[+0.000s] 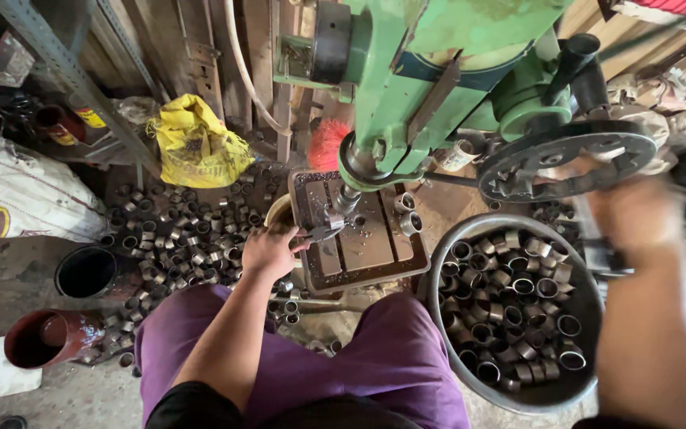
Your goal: The person operates a drill press to machine small metal cylindrical parts. They pick up parts from a large metal basin, place them under the drill bit, and operate the machine's lever to drill the parts before returning them to the basin.
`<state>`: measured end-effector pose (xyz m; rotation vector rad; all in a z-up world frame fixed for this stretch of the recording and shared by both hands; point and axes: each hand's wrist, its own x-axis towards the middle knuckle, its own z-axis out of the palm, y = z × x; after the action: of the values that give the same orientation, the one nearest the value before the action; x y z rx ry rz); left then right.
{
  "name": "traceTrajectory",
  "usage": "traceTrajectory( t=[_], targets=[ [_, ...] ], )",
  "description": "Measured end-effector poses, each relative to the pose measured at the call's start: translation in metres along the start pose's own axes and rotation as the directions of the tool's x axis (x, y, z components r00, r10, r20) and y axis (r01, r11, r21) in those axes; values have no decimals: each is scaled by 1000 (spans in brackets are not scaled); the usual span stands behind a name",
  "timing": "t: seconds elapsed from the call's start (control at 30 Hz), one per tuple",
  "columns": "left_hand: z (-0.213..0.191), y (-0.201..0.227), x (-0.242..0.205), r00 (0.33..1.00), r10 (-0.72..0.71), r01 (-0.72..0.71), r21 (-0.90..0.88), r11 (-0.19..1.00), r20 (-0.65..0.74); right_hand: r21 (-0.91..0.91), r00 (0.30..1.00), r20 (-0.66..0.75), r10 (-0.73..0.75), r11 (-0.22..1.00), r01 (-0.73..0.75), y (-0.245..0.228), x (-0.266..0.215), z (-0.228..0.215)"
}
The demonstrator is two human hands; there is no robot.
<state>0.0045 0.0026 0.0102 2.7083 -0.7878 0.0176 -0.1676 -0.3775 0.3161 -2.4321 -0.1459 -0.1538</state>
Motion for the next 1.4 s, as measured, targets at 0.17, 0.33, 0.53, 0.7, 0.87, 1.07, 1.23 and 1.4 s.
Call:
traceTrajectory(
  t=[0.17, 0.33, 0.53, 0.7, 0.87, 1.07, 1.23, 1.4],
  targets=[
    [5, -1, -2, 999, -2, -1, -95, 995, -35, 253, 833, -416, 365, 926, -279, 7, -27, 12],
    [-2, 2, -2, 1000, -23, 24, -37, 999, 13, 224, 850, -400, 342, 936, -271, 22, -34, 20],
    [4, 1, -1, 986, -70, 71, 3, 997, 153, 221, 870, -432, 237, 963, -152, 35, -34, 27],
    [0, -2, -4, 998, 13, -14, -16, 1000, -68, 189, 853, -473, 223, 971, -149, 45, -33, 36],
    [0, 1, -3, 992, -70, 73, -21, 997, 106, 161, 813, -516, 268, 963, -215, 80, -15, 76],
    [9, -1, -4, 999, 12, -11, 17, 1000, -49, -365, 610, -757, -234, 926, -99, 42, -52, 88],
    [13, 2, -4, 988, -108, 99, 84, 992, 111, -72, 377, -925, -55, 997, -31, 4, -80, 67],
    [21, -2, -5, 979, 64, -47, 91, 995, -196, -149, 569, -808, -151, 988, 50, -3, -91, 50]
  ],
)
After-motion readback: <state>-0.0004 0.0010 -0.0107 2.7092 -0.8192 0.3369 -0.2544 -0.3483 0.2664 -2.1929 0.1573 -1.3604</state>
